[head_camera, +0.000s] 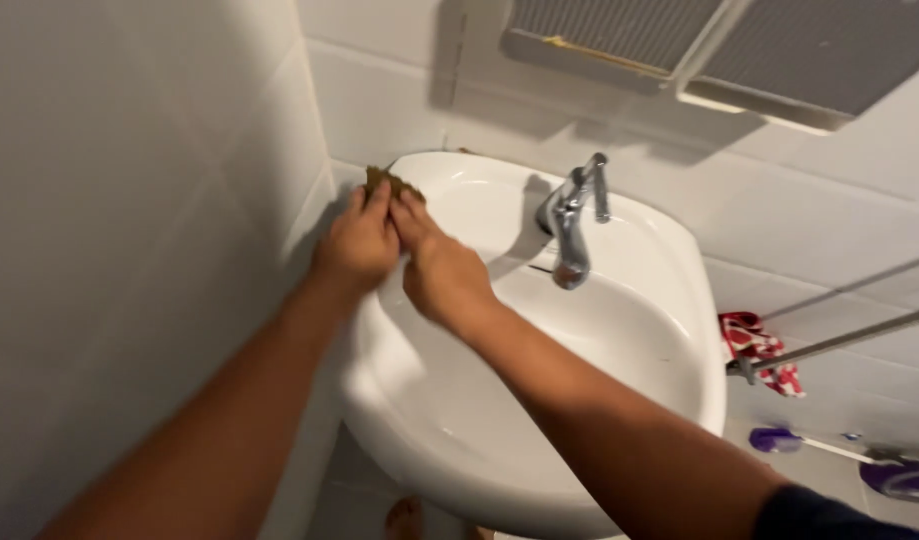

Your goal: Cleaning a bathroom sink and faucet using a sponge.

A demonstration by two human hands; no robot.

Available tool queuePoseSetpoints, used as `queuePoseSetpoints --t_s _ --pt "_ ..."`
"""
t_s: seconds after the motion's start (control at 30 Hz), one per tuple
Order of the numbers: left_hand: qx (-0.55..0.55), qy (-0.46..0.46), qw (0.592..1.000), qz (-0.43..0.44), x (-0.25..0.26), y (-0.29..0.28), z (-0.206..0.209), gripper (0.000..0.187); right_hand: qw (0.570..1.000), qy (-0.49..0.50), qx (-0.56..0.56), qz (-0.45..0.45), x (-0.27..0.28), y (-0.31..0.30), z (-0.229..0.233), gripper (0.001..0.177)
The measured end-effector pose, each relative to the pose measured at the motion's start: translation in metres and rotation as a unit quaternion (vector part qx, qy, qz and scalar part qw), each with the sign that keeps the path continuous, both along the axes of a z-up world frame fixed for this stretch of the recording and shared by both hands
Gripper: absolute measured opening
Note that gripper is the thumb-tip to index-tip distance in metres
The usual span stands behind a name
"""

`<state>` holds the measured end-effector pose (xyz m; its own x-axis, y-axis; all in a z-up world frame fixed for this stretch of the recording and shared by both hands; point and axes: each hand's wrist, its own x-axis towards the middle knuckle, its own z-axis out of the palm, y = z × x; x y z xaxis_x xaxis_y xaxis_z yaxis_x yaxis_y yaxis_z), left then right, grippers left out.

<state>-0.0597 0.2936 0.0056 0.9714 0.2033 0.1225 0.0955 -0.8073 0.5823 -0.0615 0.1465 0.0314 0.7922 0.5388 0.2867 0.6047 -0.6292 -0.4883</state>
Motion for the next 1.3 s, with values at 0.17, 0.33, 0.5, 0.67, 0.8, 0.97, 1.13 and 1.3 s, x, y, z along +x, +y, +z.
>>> queuePoseSetpoints --t_s 0.17,0.33,0.5,0.67,0.8,0.97,1.13,1.3 --pt "0.071 -0.006 0.996 -0.055 0.063 -0.017 0.008 0.063 0.987 0.115 -0.053 -0.096 0.05 0.001 0.029 0.076" --pt "0.177 -0.099 0.974 -0.096 0.004 -0.022 -0.005 0.061 0.991 0.073 -0.044 -0.107 -0.012 -0.018 0.011 0.073" --pt "0.178 -0.144 0.972 -0.057 -0.035 -0.019 -0.015 0.053 0.985 0.12 -0.11 -0.061 -0.052 -0.011 0.034 0.074" --pt "0.126 -0.104 0.985 -0.063 0.047 -0.043 0.0 0.053 0.988 0.076 -0.08 -0.104 0.007 -0.028 0.018 0.081" --pt "0.197 -0.166 0.962 -0.095 0.064 -0.064 0.0 0.051 0.994 0.016 -0.004 -0.112 0.019 -0.054 -0.008 0.085" --pt "0.177 -0.173 0.96 -0.128 0.007 -0.055 -0.008 0.045 0.991 0.055 -0.009 -0.123 -0.032 -0.058 -0.01 0.084" --pt "0.181 -0.157 0.966 -0.101 -0.02 -0.055 -0.008 0.049 0.987 0.103 -0.053 -0.115 -0.044 -0.059 0.013 0.067" --pt "0.195 -0.061 0.962 -0.179 0.024 -0.099 0.05 0.063 0.985 0.011 0.05 -0.162 -0.04 -0.071 0.02 0.072"
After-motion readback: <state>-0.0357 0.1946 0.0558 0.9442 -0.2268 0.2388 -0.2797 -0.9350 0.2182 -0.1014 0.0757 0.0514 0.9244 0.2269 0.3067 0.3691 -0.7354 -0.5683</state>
